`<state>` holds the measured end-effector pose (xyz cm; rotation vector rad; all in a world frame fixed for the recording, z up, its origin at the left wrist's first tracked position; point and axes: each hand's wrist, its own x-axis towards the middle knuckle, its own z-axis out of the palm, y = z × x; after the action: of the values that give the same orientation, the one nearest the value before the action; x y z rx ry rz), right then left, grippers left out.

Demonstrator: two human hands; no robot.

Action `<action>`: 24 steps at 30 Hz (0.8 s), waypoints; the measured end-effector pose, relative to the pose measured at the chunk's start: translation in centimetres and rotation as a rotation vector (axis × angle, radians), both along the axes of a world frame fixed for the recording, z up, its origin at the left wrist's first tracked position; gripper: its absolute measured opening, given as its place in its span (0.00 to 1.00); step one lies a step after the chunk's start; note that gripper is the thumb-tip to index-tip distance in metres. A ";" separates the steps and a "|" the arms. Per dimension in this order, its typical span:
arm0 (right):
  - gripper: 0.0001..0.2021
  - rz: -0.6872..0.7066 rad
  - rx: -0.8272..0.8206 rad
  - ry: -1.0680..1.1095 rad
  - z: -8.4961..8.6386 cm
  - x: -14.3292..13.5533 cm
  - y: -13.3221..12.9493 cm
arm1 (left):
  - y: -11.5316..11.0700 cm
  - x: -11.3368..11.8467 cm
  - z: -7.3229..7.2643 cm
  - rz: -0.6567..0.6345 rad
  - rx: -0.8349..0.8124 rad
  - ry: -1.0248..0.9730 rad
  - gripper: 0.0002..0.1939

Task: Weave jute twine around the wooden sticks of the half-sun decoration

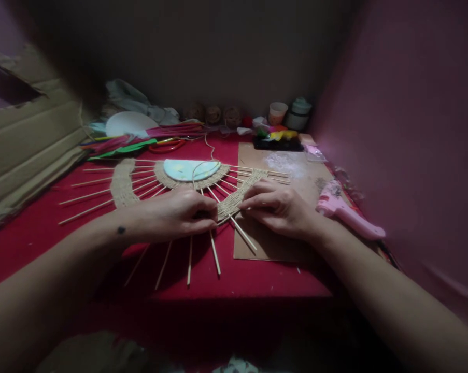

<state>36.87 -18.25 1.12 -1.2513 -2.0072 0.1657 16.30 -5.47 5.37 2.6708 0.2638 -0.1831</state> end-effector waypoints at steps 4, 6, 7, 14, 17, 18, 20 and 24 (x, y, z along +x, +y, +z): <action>0.10 0.043 -0.072 -0.029 -0.4 -0.4 0.1 | -0.2 -0.1 -0.4 -0.027 0.030 -0.020 0.09; 0.11 0.053 -0.079 -0.047 -0.4 -0.5 0.1 | -0.2 -0.2 -0.6 -0.034 0.035 -0.021 0.09; 0.11 0.053 -0.072 -0.059 -0.3 -0.6 0.0 | -0.1 -0.3 -0.6 -0.038 0.030 -0.016 0.08; 0.10 0.097 -0.053 -0.124 0.0 -1.9 0.0 | -0.6 -0.7 -0.7 -0.078 -0.040 -0.026 0.10; 0.09 0.105 -0.056 -0.173 -0.3 -2.1 0.1 | -1.3 -0.8 -0.5 -0.082 -0.028 0.003 0.09; 0.09 0.107 -0.047 -0.191 -0.4 -2.0 0.2 | -1.5 -0.9 -0.5 -0.083 -0.024 0.013 0.09; 0.09 0.106 -0.019 -0.217 -0.6 -2.0 0.2 | -2.1 -1.2 -0.5 -0.091 -0.006 0.020 0.09; 0.10 0.090 -0.013 -0.254 -0.7 -2.0 0.1 | -3.9 -2.5 -1.0 -0.125 0.114 -0.095 0.11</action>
<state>34.83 -18.19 0.38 -1.2423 -2.2850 0.0654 13.79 -9.41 4.40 2.8019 0.0790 -0.0819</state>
